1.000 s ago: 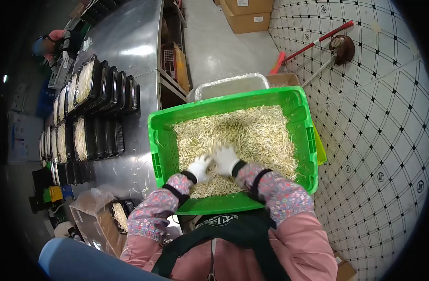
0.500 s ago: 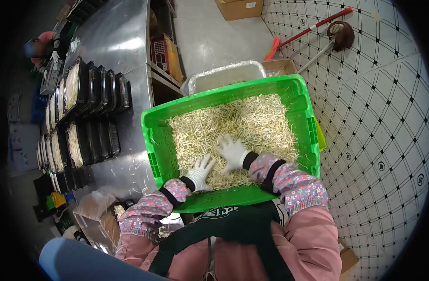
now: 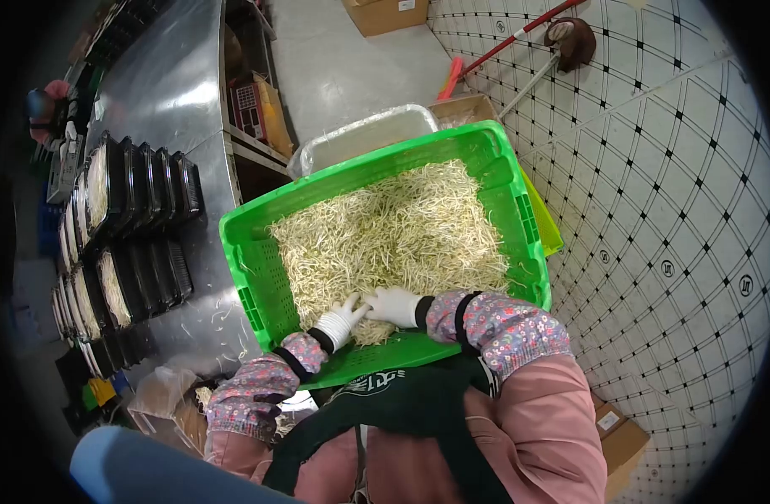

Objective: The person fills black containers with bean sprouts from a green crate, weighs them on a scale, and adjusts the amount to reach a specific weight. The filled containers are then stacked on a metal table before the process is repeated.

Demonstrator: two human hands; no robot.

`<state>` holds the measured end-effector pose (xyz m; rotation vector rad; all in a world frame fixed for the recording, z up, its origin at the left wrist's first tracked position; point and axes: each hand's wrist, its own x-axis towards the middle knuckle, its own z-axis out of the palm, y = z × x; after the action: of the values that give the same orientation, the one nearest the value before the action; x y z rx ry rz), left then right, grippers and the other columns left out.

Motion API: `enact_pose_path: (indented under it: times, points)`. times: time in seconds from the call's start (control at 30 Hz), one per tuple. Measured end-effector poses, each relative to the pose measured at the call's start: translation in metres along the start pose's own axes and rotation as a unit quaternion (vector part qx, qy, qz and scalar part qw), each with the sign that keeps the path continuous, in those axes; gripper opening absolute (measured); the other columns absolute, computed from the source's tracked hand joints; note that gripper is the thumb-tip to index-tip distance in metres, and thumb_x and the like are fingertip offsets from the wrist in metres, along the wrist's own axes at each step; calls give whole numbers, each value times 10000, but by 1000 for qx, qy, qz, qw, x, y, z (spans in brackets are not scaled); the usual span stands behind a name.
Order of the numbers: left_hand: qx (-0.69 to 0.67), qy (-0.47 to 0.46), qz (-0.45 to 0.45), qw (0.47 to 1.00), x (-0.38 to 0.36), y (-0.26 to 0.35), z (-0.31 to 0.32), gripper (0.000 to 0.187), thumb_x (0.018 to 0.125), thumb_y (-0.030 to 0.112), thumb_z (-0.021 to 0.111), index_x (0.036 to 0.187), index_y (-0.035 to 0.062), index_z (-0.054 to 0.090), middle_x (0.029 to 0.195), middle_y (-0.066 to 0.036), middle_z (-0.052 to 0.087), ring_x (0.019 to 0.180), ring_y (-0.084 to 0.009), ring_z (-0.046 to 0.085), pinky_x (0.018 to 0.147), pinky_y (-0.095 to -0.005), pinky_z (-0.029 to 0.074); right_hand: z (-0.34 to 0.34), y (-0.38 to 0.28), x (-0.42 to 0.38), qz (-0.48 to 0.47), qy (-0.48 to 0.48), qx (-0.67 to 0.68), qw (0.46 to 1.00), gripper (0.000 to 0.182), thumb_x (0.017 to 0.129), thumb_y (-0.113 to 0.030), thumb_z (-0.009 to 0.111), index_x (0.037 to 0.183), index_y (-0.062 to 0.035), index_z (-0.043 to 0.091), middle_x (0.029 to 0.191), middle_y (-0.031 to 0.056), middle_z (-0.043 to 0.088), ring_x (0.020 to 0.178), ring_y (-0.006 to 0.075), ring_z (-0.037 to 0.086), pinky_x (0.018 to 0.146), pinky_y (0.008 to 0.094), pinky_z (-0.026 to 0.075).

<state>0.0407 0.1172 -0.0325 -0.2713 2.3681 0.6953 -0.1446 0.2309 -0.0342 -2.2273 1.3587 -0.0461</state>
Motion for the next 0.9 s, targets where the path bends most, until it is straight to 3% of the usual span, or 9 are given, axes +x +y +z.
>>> enact_pose_path:
  times: [0.13,0.2,0.3,0.33,0.43,0.53,0.6,0.67,0.9]
  points:
    - [-178,138,7,974,-9,-25,-20,718,716,-6,659,1367,209,446,1335,-210,429,1018,-441,570,852,-448,526,-32,20,15,74,-62,207,974,516,753,-89,634,1259,-156,560,1351,171,461,1075,343,555,848,419,521]
    - [-221,153,-40,962,-24,-15,-56,742,706,21,696,1384,209,457,1412,-213,385,1144,-455,516,949,-456,489,-46,27,16,69,137,306,940,659,736,-94,664,1370,-135,487,1427,211,399,1236,386,474,1003,442,448]
    - [-106,237,-126,957,-41,-12,-80,888,666,116,792,1454,247,403,1572,-167,204,1328,-445,379,1032,-430,447,-82,39,1,147,140,261,944,758,769,-153,696,1457,-106,379,1523,243,280,1413,384,282,1144,443,292]
    - [-154,296,-120,935,-53,-18,-82,769,689,106,775,1395,201,484,1520,-175,317,1308,-417,415,1061,-439,413,-88,49,-15,154,178,258,937,794,784,-128,689,1485,-85,319,1546,265,214,1442,375,225,1161,434,257]
    - [-114,510,-119,844,-91,-26,-94,463,740,83,729,1194,99,636,1297,-159,554,1235,-346,487,1045,-427,411,-128,63,-85,255,383,197,866,588,797,-138,716,1351,-86,525,1366,189,527,1306,340,464,1110,411,349]
    - [-38,590,-273,759,-117,-44,-101,597,734,121,758,1288,45,548,1328,-193,508,1250,-349,460,1075,-442,362,-153,88,-162,437,451,-24,777,568,796,-207,747,1291,-10,549,1338,209,544,1245,342,512,1076,421,383]
    - [-271,606,-327,672,-96,-120,-42,615,797,256,775,1290,-25,538,1283,-183,559,1187,-319,511,1042,-384,383,-129,111,-190,542,434,-55,718,624,798,-357,748,1255,21,556,1283,238,571,1206,371,534,1032,416,417]
    - [-508,438,-351,653,-91,-104,-76,528,844,331,740,1215,-21,610,1115,-155,660,1018,-260,604,939,-346,448,-119,130,-198,565,333,284,700,685,797,-422,745,1269,32,542,1217,240,614,1147,365,583,991,383,447]
    - [-497,494,-282,655,-93,-105,-65,376,856,276,738,1115,13,667,1004,-66,695,893,-152,618,799,-307,493,-80,154,-201,457,491,392,630,304,766,-93,740,1049,-6,672,899,31,701,788,126,634,741,278,506]
